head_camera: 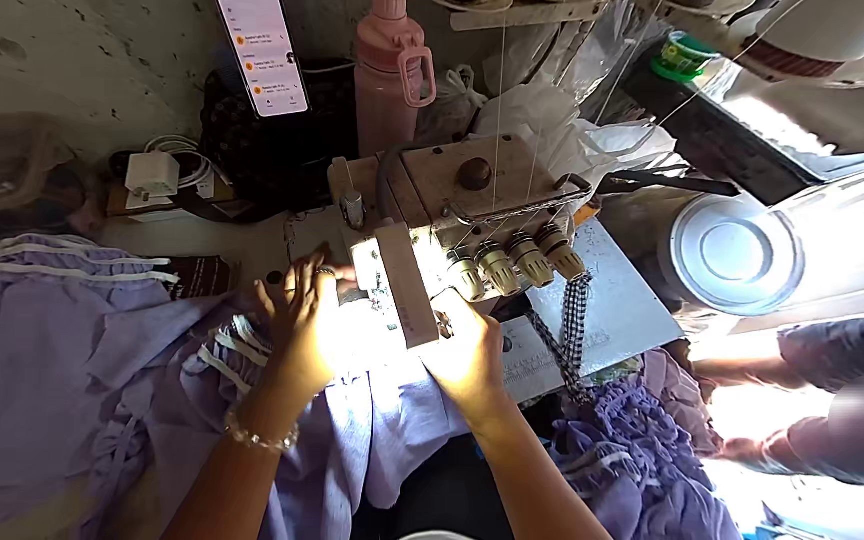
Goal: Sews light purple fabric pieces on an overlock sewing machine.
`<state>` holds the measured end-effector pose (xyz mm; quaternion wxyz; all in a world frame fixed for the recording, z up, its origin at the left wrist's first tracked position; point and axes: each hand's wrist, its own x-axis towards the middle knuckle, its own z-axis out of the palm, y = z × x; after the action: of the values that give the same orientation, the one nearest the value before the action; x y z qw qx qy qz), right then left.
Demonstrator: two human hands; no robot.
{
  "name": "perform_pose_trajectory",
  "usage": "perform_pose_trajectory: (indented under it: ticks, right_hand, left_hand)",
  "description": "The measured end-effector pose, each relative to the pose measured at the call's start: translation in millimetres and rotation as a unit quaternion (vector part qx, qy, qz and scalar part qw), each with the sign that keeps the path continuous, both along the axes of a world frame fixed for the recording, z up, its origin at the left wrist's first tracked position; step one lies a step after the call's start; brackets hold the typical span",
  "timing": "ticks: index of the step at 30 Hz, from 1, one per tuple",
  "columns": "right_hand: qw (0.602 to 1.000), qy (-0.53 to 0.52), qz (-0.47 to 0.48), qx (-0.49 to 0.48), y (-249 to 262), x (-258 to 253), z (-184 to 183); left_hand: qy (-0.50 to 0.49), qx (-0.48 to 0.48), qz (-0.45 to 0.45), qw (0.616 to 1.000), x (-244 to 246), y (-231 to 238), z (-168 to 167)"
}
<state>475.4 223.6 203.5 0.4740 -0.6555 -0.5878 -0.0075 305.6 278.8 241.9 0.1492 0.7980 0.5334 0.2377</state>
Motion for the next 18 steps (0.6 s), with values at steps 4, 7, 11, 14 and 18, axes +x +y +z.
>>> perform_pose_trajectory:
  ticks: [4,7,11,14,18]
  right_hand:
    - [1.0,-0.003,0.003,-0.003,0.7,1.5,-0.7]
    - [1.0,-0.01,-0.005,-0.004,0.6,1.6,-0.7]
    - [1.0,-0.015,-0.006,-0.015,0.4,0.8,2.1]
    - [1.0,-0.016,-0.007,-0.022,-0.4,-0.3,2.5]
    - [1.0,-0.015,-0.004,-0.011,-0.3,0.6,0.6]
  left_hand:
    - [-0.049,-0.058,-0.047,0.996,-17.8,36.1,-8.8]
    - [-0.023,0.045,-0.05,0.997,-15.9,48.0,-17.0]
    - [0.084,0.073,-0.06,0.992,-2.4,18.0,13.1]
    - [0.054,0.135,-0.028,0.989,-1.9,7.1,-0.2]
    - [-0.172,0.087,0.012,0.981,-4.3,2.6,-14.2]
